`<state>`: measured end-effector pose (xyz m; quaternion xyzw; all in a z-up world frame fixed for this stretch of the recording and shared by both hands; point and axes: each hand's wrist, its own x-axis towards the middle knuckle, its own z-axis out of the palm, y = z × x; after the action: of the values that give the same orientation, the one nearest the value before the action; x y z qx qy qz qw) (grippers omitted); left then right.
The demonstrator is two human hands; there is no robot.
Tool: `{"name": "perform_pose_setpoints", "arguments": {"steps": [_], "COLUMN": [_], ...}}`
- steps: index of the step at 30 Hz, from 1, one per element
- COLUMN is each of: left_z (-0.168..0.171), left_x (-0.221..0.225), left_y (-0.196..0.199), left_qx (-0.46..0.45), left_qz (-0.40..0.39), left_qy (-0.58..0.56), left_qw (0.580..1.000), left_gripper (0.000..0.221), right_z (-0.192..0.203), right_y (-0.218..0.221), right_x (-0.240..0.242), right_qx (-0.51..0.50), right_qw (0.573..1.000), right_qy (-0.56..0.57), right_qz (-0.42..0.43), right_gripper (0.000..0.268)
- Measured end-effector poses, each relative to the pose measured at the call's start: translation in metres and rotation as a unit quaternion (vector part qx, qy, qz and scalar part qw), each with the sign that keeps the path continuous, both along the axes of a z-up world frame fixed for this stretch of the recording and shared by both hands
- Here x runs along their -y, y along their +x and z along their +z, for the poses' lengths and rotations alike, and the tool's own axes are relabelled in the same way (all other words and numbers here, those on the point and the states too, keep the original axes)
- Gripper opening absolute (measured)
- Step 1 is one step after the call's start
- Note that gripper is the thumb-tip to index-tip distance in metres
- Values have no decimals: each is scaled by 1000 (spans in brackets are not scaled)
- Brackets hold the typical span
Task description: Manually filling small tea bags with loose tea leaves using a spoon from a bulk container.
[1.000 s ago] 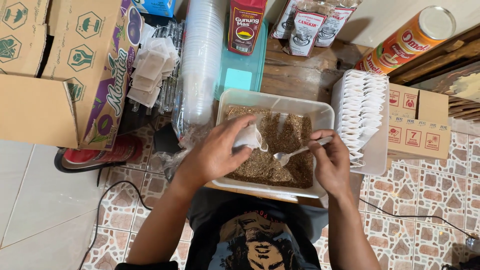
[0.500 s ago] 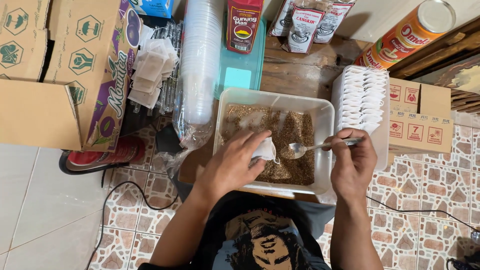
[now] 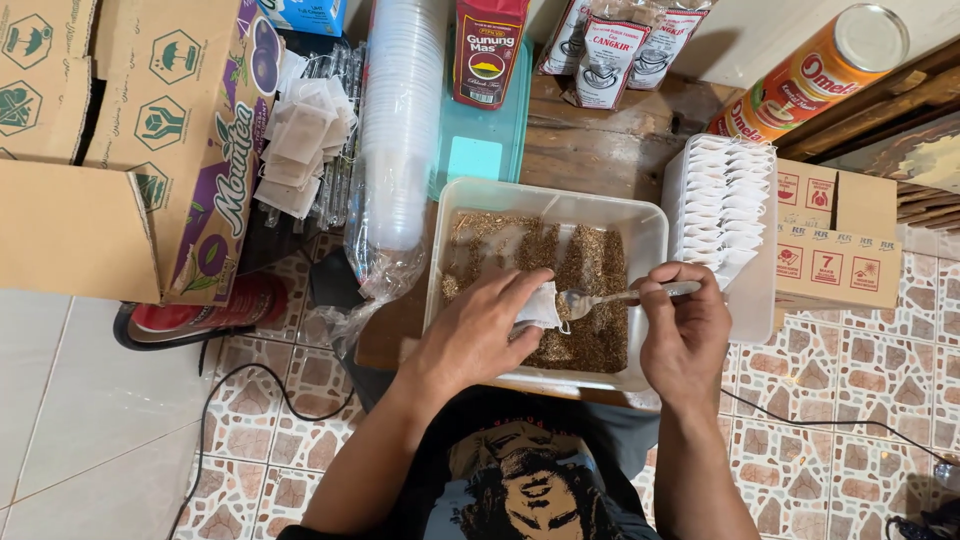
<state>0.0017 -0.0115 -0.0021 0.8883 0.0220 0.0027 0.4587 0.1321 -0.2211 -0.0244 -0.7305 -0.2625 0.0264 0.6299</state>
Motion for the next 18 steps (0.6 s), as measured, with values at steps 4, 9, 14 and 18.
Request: {"name": "perform_pose_setpoints", "arguments": {"steps": [4, 9, 14, 18], "left_z": [1, 24, 5, -9], "left_x": [4, 0, -4, -4], "left_y": [-2, -2, -10, -10], "left_qx": [-8, -31, 10, 29], "left_qz": [4, -8, 0, 22], "left_qy": [-1, -92, -195, -219], "left_qw": [1000, 995, 981, 975], "left_gripper": [61, 68, 70, 72], "right_z": [6, 7, 20, 31], "right_y": [-6, -13, -9, -10], "right_x": [-5, -12, -11, -12], "right_qx": [9, 20, 61, 96], "right_qw": [1000, 1000, 996, 990], "right_qy": [-10, -4, -29, -22], "right_qz": [9, 23, 57, 105], "right_gripper": [10, 9, 12, 12]}}
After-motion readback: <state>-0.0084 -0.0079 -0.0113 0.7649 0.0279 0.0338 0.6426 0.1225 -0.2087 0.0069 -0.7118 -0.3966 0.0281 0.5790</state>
